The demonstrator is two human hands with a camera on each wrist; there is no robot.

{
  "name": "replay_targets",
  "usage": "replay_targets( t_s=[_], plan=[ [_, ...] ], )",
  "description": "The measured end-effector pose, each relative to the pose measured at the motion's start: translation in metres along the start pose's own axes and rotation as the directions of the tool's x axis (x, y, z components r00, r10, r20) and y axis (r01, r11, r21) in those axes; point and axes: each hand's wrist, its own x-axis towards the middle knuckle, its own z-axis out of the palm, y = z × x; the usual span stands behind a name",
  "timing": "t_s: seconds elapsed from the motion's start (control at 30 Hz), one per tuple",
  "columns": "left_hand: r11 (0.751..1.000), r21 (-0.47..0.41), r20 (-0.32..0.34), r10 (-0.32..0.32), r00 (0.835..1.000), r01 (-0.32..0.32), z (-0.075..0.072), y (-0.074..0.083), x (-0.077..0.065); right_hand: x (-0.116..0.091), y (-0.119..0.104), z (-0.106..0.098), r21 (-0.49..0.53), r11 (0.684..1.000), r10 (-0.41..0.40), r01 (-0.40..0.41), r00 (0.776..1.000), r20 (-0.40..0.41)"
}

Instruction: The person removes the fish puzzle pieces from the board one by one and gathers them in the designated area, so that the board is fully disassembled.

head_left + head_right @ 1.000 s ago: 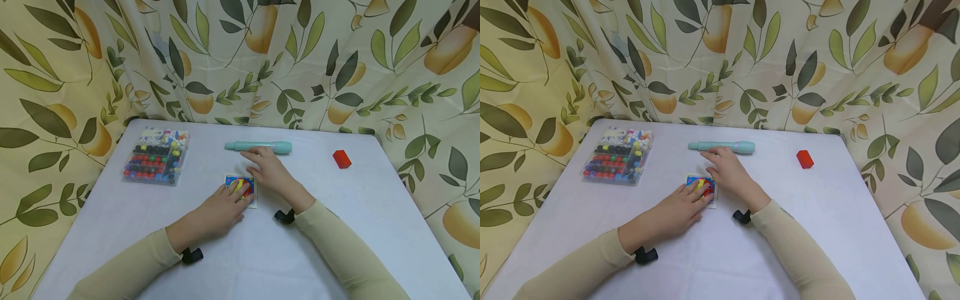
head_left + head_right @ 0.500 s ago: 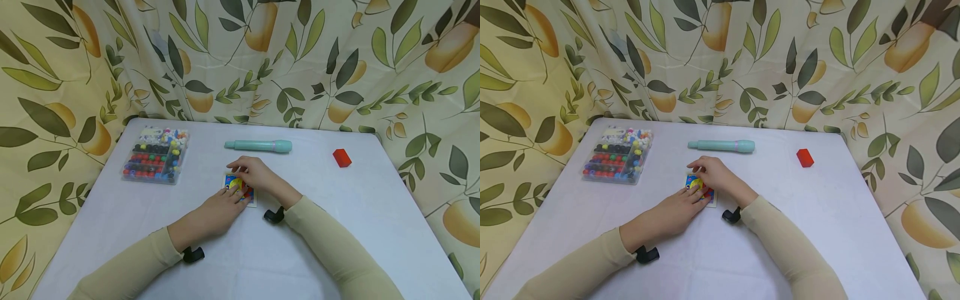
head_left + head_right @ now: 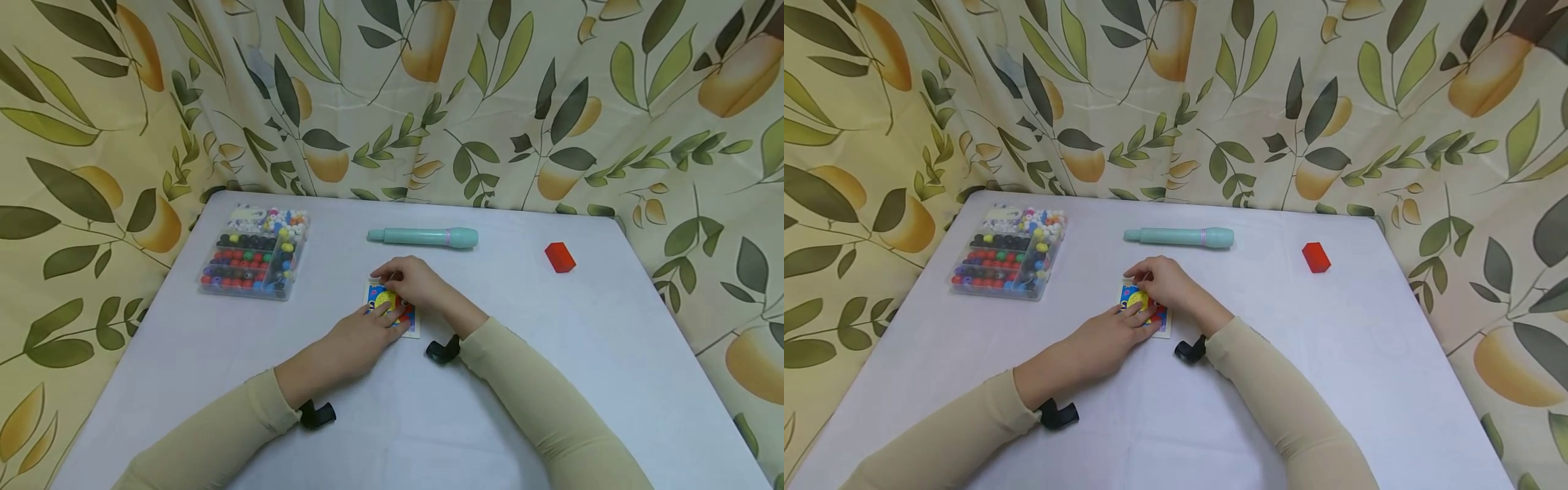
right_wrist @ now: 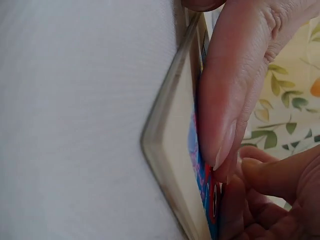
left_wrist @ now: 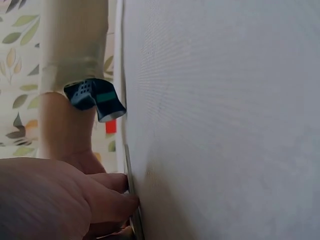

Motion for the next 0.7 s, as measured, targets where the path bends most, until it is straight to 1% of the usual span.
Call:
replay_targets(
  t_s=[0.13, 0.27, 0.5, 0.7],
  plan=[
    [1.0, 0.008, -0.015, -0.002, 1.0, 0.003, 0.0014, 0.0007, 0.001, -0.0021, -0.0012, 0.0004, -0.037, 0.999, -0.022, 0.022, 1.0, 0.007],
    [1.0, 0.016, -0.025, -0.005, 1.0, 0.005, 0.0007, 0.0019, 0.0012, -0.0036, -0.0022, 0.002, -0.064, 0.998, -0.026, 0.027, 1.0, 0.017],
    [1.0, 0.015, -0.023, -0.016, 1.0, 0.016, -0.0006, 0.0033, 0.0023, -0.0035, -0.0013, 0.0034, -0.079, 0.996, -0.025, 0.028, 0.999, 0.031],
    [0.999, 0.037, -0.047, -0.01, 0.999, 0.012, -0.0006, 0.0037, 0.0014, -0.0037, -0.0019, 0.0037, -0.073, 0.997, -0.005, 0.009, 0.999, 0.044]
  ],
)
